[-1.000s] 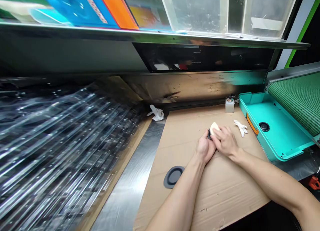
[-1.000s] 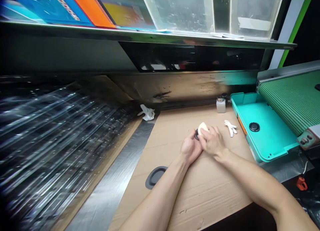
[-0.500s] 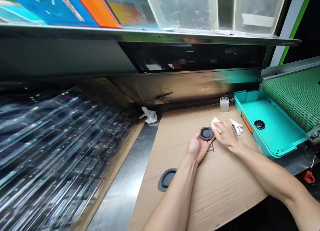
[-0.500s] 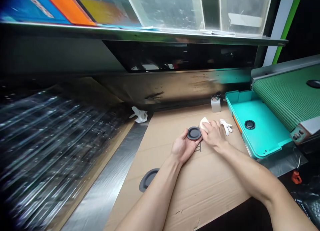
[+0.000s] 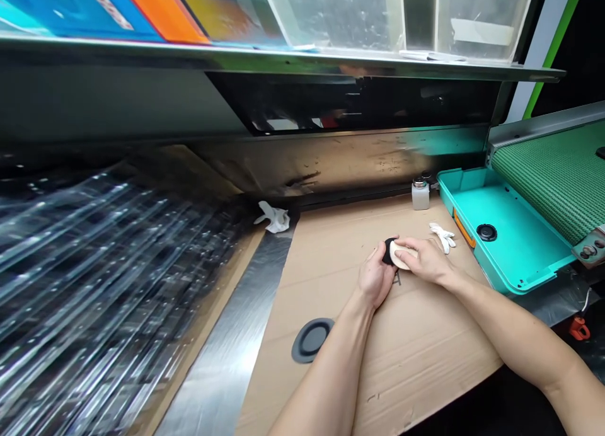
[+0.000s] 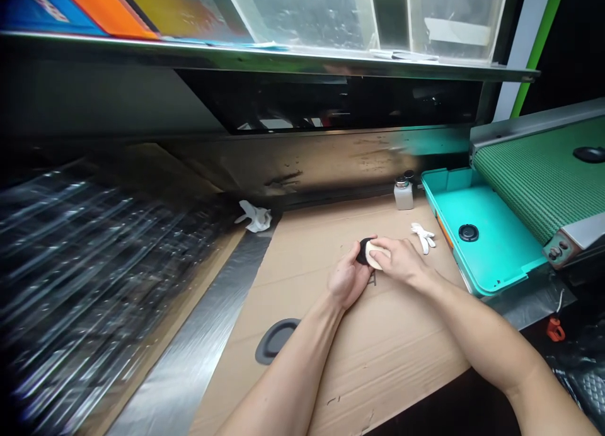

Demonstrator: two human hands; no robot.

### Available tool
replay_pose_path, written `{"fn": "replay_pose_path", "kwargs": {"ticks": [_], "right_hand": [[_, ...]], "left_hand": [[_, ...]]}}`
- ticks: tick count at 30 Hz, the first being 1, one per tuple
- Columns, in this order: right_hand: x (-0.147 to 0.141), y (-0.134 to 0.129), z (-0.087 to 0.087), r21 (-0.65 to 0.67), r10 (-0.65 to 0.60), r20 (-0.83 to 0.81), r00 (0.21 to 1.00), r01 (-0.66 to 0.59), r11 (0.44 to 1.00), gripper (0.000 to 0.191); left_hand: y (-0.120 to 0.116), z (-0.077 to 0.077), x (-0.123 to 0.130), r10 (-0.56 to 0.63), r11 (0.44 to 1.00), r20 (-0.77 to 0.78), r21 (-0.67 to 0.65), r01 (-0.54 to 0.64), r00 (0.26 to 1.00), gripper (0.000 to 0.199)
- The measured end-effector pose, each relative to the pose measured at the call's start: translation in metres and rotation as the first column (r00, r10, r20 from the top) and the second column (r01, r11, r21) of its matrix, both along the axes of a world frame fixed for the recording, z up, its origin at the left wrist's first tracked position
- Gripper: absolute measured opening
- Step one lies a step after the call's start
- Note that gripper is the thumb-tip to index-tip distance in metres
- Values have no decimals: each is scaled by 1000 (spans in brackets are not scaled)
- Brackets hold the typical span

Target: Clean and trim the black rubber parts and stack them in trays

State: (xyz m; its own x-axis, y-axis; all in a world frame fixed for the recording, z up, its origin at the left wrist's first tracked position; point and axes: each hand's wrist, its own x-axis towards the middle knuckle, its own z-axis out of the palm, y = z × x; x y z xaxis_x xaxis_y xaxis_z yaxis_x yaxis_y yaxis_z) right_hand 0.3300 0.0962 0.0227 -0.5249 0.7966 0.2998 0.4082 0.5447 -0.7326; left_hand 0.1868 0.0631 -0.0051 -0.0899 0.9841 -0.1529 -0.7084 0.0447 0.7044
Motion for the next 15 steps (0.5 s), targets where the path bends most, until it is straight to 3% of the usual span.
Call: {"fn": "replay_pose_path", "kwargs": {"ticks": [3, 6, 8, 11, 15], "right_hand": [[-5, 3, -4, -103, 61, -76, 995, -69, 992, 28], [0, 8, -5, -203, 115, -4, 993, -114, 973, 25], [4, 8, -5, -133, 14, 56, 998, -7, 991, 26], [-1, 1, -3, 87, -203, 156, 967, 191, 978, 33], [-19, -8, -1, 211, -264, 373, 890, 196, 958, 40]], "left_hand": [[-1, 1, 0, -22, 998, 29, -64, 23, 999, 34], [-1, 3, 0, -33, 994, 66, -105, 40, 997, 38], [0, 3, 1, -5, 995, 59, -102, 11, 998, 37], [2, 2, 3, 29, 994, 47, -108, -24, 998, 36], [0, 4, 3, 4, 991, 90, -131, 8, 996, 41]]}}
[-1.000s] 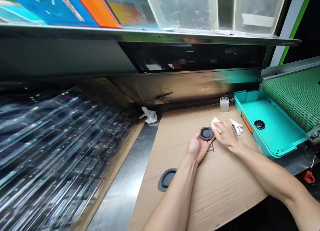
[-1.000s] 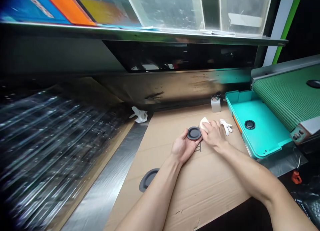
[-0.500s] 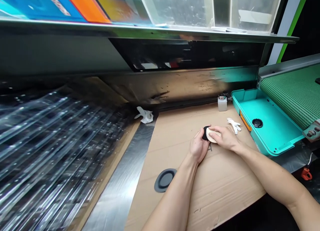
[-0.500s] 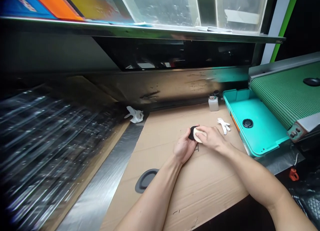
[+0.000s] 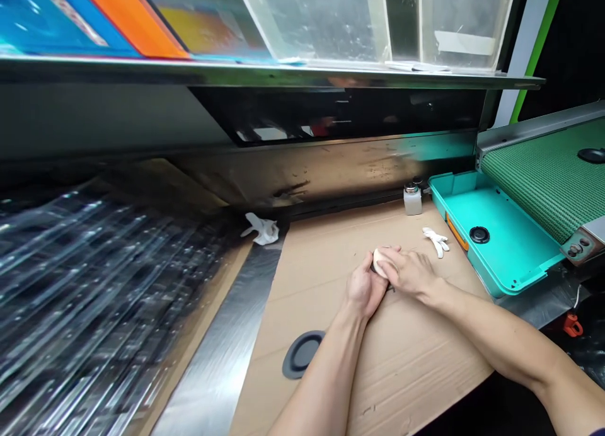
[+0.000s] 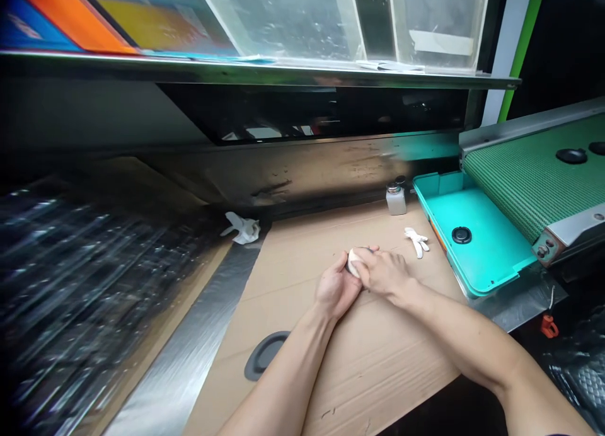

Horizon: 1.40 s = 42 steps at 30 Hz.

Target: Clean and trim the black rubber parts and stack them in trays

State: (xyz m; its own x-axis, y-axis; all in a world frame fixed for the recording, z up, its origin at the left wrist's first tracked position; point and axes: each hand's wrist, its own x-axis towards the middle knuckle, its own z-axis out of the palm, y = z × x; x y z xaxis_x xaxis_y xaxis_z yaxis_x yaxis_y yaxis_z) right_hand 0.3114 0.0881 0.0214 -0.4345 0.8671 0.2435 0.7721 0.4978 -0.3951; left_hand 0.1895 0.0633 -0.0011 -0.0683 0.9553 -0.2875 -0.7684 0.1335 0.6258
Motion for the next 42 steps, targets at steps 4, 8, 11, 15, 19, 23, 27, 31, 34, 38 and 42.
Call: {"fn": "replay_pose_path", "kwargs": {"ticks": [4, 8, 11, 15, 19, 23, 27, 31, 34, 38, 42], "right_hand": [[-4, 0, -2, 37, -111, 79, 991, 108, 993, 43], [-1, 2, -5, 29, -87, 78, 993, 85, 996, 42], [1, 3, -5, 12, -175, 73, 982, 174, 985, 42], [2, 2, -5, 24, -62, 76, 995, 61, 998, 41], [2, 0, -8, 6, -143, 77, 987, 143, 990, 41], [4, -3, -15, 10, -29, 37, 999, 29, 1000, 42], [15, 1, -9, 32, -33, 5, 999, 33, 999, 36], [30, 10, 0, 191, -85, -10, 996, 85, 978, 35], [43, 23, -1, 197, -287, 22, 958, 277, 940, 30], [48, 32, -4, 56, -208, 3, 978, 207, 977, 31], [25, 14, -4, 138, 50, -205, 978, -22, 990, 31]], "left_hand": [[-2, 4, 1, 35, 999, -23, -22, -35, 999, 42], [-2, 4, 2, 13, 1000, -7, -20, -13, 1000, 44], [-2, 2, 1, 59, 998, -35, -14, -59, 998, 41], [-3, 2, 0, 24, 999, -4, -48, -24, 1000, 41], [-3, 2, 0, 56, 998, -29, -34, -57, 998, 40], [0, 0, -8, 14, 999, -27, -49, -15, 1000, 44], [5, -1, -22, 261, 965, -133, 62, -255, 956, 39], [4, 3, -27, 309, 951, -117, 50, -305, 944, 46], [0, 9, -21, 245, 968, -68, 68, -240, 967, 46], [-4, 15, -11, 197, 976, -40, 101, -192, 980, 42], [-5, 13, -1, 163, 983, -13, 93, -161, 987, 41]]}}
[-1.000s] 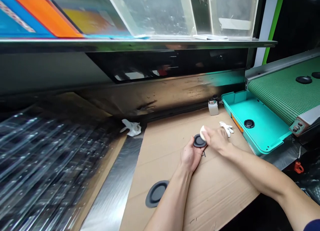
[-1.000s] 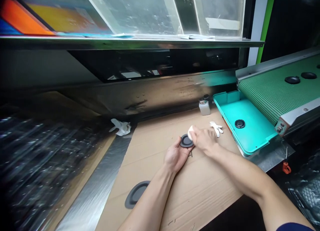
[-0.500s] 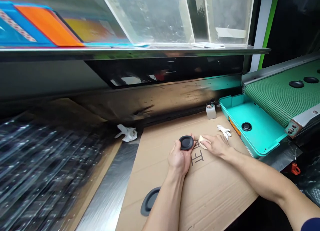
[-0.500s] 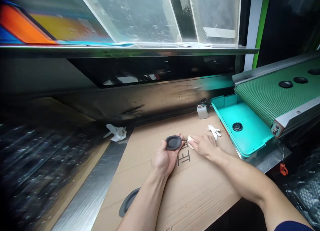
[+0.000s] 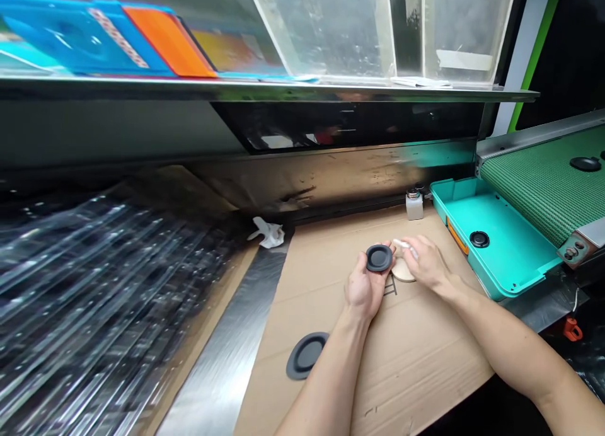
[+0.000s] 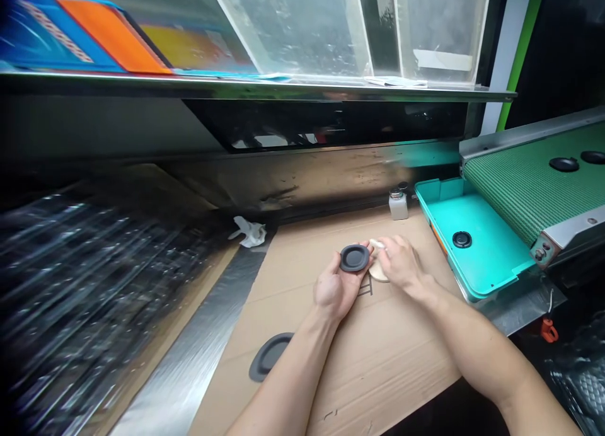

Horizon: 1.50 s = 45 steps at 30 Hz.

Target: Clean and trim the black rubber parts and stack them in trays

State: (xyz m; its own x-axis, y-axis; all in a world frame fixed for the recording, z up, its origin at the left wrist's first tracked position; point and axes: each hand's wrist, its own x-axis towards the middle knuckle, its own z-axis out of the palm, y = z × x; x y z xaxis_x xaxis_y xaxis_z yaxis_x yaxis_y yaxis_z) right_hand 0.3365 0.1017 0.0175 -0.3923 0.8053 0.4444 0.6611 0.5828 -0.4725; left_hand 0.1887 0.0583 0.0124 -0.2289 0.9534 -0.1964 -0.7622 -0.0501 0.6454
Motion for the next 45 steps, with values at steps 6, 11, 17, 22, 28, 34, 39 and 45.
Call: {"fn": "replay_pose_path", "kwargs": {"ticks": [6, 11, 17, 22, 28, 34, 39, 45], "right_hand": [[-27, -29, -5, 96, 147, 131, 980, -160, 982, 25], [-25, -28, 0, 103, 93, 196, 976, -115, 988, 29], [-22, -25, 0, 110, 70, 264, 962, -102, 989, 30], [-22, -21, 1, 149, 25, 169, 985, -51, 988, 31], [-27, -22, 4, 165, 34, 132, 991, -56, 985, 33], [-22, -21, 6, 140, -28, 181, 983, 2, 990, 34], [-22, -18, 1, 119, -50, 152, 987, 32, 992, 35], [-28, -27, -3, 86, 169, 70, 983, -174, 981, 28]], "left_hand": [[-2, -5, 6, -62, 996, 6, 66, 62, 998, 35], [-2, -11, 0, -63, 996, -28, 67, 64, 998, 31], [0, -16, -3, -60, 994, -54, 85, 65, 997, 33], [-1, -15, 11, -78, 993, -30, 92, 80, 997, 30], [-4, -15, 15, -78, 994, -17, 71, 79, 997, 24], [-4, -16, 13, -117, 990, -42, 68, 120, 992, 26], [-3, -11, 11, -111, 993, -1, 26, 111, 994, 31], [-6, -2, 7, -149, 989, 90, -10, 150, 985, 38]]}}
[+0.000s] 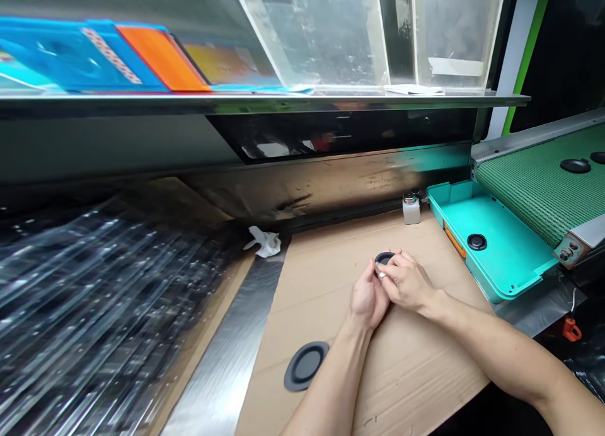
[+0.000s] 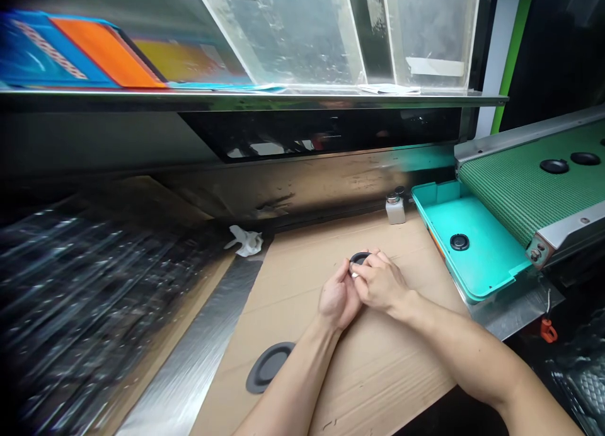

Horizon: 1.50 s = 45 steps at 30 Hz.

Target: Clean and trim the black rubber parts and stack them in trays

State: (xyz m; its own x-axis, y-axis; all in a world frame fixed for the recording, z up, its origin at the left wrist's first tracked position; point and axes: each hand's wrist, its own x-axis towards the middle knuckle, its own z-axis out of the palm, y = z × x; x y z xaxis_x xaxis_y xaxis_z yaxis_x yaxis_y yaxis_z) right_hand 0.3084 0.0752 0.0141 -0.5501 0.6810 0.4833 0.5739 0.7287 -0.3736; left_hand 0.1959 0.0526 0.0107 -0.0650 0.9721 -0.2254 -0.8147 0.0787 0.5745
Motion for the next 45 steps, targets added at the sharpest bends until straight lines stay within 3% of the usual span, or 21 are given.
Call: {"fn": "replay_pose_path", "kwargs": {"ticks": [3, 10, 14, 16, 22, 26, 28, 33, 40, 45], "right_hand": [[-1, -10, 2, 25, 43, 92, 995, -45, 999, 24], [9, -8, 3, 80, -91, 170, 981, 78, 994, 21], [5, -10, 2, 110, 12, 184, 983, -32, 993, 20], [6, -8, 1, 107, 24, 169, 985, -43, 993, 20], [23, 11, 1, 22, -152, -40, 988, 153, 988, 21], [23, 12, 4, -17, -72, -167, 983, 70, 997, 24], [21, 11, 6, -30, -66, -151, 986, 62, 998, 24], [25, 14, 5, -35, -226, -9, 974, 226, 974, 21], [25, 12, 4, -96, -189, 98, 977, 198, 975, 13], [21, 10, 4, -24, -123, -25, 992, 122, 992, 19]], "left_hand": [[-1, -1, -4, -16, 999, 5, -30, 16, 1000, 39], [2, 1, -9, 47, 999, -10, -15, -47, 999, 44], [2, 3, -10, 22, 999, -20, -47, -23, 1000, 49], [2, 3, -12, 22, 998, -19, -59, -23, 1000, 51], [2, -3, -9, 96, 995, -108, 32, -93, 990, 32], [-3, -8, 6, 25, 990, -197, 141, 3, 980, 28], [-5, -9, 11, 1, 986, -230, 161, 37, 973, 33], [-6, -9, 9, 17, 983, -260, 178, 31, 965, 40], [1, -9, -9, 89, 995, -153, 47, -82, 984, 28], [1, -9, -3, 89, 994, -162, 70, -78, 983, 28]]}}
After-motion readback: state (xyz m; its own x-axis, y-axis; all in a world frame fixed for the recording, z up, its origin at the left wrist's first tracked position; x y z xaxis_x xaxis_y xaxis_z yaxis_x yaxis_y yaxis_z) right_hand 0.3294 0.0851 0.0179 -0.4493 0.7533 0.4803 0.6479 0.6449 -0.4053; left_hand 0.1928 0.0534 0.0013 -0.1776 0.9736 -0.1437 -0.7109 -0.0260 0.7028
